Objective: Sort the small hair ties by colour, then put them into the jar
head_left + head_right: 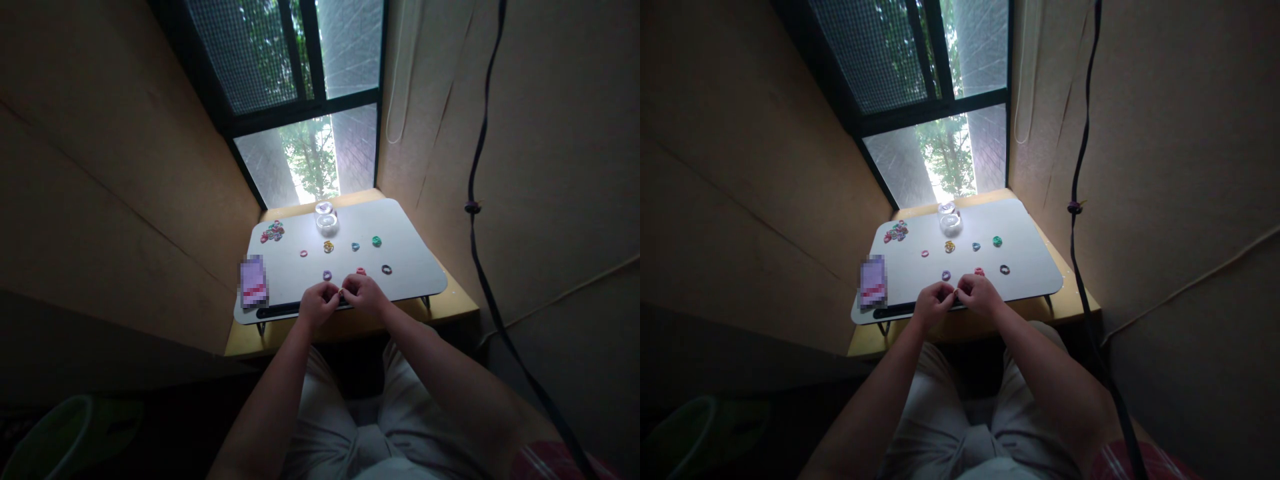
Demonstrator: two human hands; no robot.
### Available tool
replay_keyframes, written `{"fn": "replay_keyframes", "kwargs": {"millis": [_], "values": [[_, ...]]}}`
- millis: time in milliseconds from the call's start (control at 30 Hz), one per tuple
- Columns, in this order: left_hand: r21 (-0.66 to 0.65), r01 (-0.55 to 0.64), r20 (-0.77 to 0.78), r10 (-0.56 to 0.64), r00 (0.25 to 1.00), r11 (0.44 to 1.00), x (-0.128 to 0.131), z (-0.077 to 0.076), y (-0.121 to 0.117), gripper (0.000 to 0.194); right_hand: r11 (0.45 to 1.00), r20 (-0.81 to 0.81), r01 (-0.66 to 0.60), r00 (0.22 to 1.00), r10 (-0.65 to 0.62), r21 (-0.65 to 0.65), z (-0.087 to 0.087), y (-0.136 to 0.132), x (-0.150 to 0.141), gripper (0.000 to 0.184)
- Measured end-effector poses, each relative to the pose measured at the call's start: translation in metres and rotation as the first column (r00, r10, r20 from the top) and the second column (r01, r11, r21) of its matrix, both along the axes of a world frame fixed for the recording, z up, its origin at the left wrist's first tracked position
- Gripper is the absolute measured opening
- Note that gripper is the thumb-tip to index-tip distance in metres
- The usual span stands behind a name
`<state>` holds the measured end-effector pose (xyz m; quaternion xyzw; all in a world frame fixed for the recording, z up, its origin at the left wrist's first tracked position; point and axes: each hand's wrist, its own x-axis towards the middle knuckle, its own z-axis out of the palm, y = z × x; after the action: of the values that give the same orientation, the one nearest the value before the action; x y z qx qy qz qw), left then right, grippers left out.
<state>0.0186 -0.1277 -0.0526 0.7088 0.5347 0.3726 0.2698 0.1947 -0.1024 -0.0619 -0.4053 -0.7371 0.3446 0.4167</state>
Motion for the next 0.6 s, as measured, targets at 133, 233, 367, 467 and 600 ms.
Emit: {"fn": "replay_keyframes", "kwargs": {"millis": [133,233,367,467,600], "values": [[0.006,0.001,-0.017,0.0,1.0,1.0,-0.0007,-0.0001,0.0001,0.015,1.0,-0.002,-0.003,1.0,0.003,-0.001,-0.0002,-0.0003,0.0001,0.008],[0.006,0.001,-0.021,-0.001,1.0,1.0,-0.0011,-0.0006,0.0006,0.013,1.0,0.002,-0.002,1.0,0.002,0.005,0.0001,-0.0007,0.0002,0.008],[0.006,0.005,-0.022,-0.005,1.0,1.0,-0.0013,-0.0009,0.001,0.011,1.0,0.015,0.008,1.0,-0.009,0.013,0.0004,-0.0007,0.0002,0.006],[0.005,-0.001,-0.022,0.001,1.0,1.0,-0.0011,-0.0007,0.0008,0.01,1.0,0.017,0.008,1.0,-0.008,0.014,0.0,-0.0003,0.0003,0.007],[0.007,-0.008,-0.026,0.008,1.0,1.0,-0.0007,-0.0002,0.0005,0.01,1.0,0.017,0.007,1.0,-0.007,0.018,-0.0007,0.0,0.0004,0.008]]}}
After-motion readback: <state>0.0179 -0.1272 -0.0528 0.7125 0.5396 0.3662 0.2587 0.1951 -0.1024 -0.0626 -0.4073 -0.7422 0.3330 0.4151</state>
